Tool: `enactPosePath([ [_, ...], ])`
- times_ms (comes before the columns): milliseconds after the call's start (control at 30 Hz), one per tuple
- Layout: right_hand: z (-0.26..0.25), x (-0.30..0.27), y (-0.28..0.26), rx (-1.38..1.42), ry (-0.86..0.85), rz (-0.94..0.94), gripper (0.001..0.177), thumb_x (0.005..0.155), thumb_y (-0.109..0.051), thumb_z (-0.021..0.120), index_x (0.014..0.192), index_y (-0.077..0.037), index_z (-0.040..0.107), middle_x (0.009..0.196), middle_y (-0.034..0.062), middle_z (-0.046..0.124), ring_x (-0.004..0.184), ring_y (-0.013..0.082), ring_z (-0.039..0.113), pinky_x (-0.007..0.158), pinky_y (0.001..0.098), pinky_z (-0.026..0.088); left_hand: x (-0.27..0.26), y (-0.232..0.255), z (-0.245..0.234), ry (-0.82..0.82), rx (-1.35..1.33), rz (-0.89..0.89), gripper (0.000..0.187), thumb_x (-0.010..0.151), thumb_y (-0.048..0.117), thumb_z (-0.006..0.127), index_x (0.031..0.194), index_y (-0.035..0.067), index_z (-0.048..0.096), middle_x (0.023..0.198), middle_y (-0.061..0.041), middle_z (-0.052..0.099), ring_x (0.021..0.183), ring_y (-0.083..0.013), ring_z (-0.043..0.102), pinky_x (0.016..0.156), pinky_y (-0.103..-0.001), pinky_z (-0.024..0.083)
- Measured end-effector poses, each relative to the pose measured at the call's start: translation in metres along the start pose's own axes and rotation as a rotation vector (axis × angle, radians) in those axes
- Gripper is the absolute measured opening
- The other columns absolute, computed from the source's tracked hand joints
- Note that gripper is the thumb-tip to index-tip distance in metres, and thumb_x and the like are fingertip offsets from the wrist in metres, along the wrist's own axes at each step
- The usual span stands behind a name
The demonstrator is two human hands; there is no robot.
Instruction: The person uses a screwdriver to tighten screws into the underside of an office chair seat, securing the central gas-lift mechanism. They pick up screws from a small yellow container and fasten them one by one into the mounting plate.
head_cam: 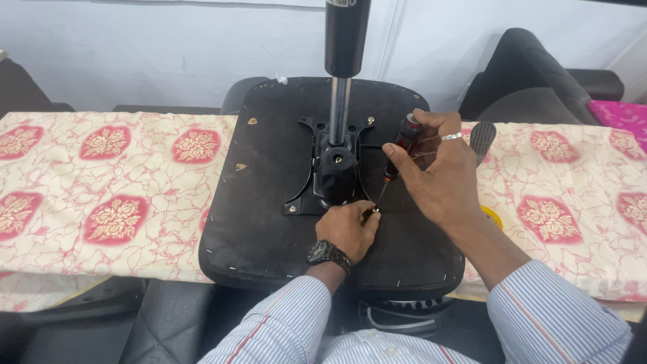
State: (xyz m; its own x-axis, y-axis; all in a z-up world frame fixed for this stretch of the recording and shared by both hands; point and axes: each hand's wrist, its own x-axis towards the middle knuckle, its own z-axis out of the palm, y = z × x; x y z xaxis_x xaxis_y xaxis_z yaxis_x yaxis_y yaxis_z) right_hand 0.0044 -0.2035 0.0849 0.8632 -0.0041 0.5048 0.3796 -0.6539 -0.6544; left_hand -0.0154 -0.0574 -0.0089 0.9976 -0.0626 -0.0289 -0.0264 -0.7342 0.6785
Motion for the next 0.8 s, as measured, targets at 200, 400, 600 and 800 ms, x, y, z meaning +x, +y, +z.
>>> enactPosePath([
  [200,0.003,0.0,0.002,0.213,-0.024,-0.105,0.049,0.096,-0.006,0.068,0.138,0.006,0.044,0.118,0.018,0.069,0.1,0.0216,0.073,0.082,0.0322,0.061,0.006,-0.006,-0.005,-0.035,0.008,0.057,0.03,0.089,0.036,0.069,0.115,0.021,0.076,0.089,-0.006,0.078,0.082,-0.0241,0.076,0.078,-0.039,0.06],
  [400,0.003,0.004,-0.001,0.156,-0.053,0.104,0.054,0.091,-0.013,0.075,0.135,0.001,0.048,0.107,0.0158,0.071,0.091,0.0197,0.075,0.072,0.0312,0.063,0.01,-0.006,-0.001,-0.053,0.0,-0.014,0.032,0.089,0.038,0.069,0.116,0.023,0.076,0.089,-0.004,0.078,0.081,-0.022,0.076,0.077,-0.039,0.061],
  [600,0.005,0.003,0.001,0.139,-0.021,0.01,0.049,0.095,-0.01,0.072,0.135,0.003,0.048,0.116,0.0166,0.069,0.101,0.0206,0.074,0.076,0.0311,0.063,0.008,-0.005,-0.002,-0.051,0.008,-0.002,0.031,0.09,0.038,0.068,0.116,0.023,0.076,0.088,-0.003,0.079,0.081,-0.0205,0.077,0.077,-0.037,0.061],
  [800,0.013,0.003,-0.001,0.292,0.001,-0.114,0.042,0.097,-0.004,0.07,0.134,0.002,0.051,0.121,0.0171,0.069,0.105,0.0201,0.074,0.086,0.0303,0.063,0.007,-0.003,-0.004,-0.058,-0.01,-0.032,0.032,0.09,0.039,0.068,0.117,0.023,0.075,0.087,-0.004,0.078,0.081,-0.0209,0.076,0.078,-0.038,0.061],
])
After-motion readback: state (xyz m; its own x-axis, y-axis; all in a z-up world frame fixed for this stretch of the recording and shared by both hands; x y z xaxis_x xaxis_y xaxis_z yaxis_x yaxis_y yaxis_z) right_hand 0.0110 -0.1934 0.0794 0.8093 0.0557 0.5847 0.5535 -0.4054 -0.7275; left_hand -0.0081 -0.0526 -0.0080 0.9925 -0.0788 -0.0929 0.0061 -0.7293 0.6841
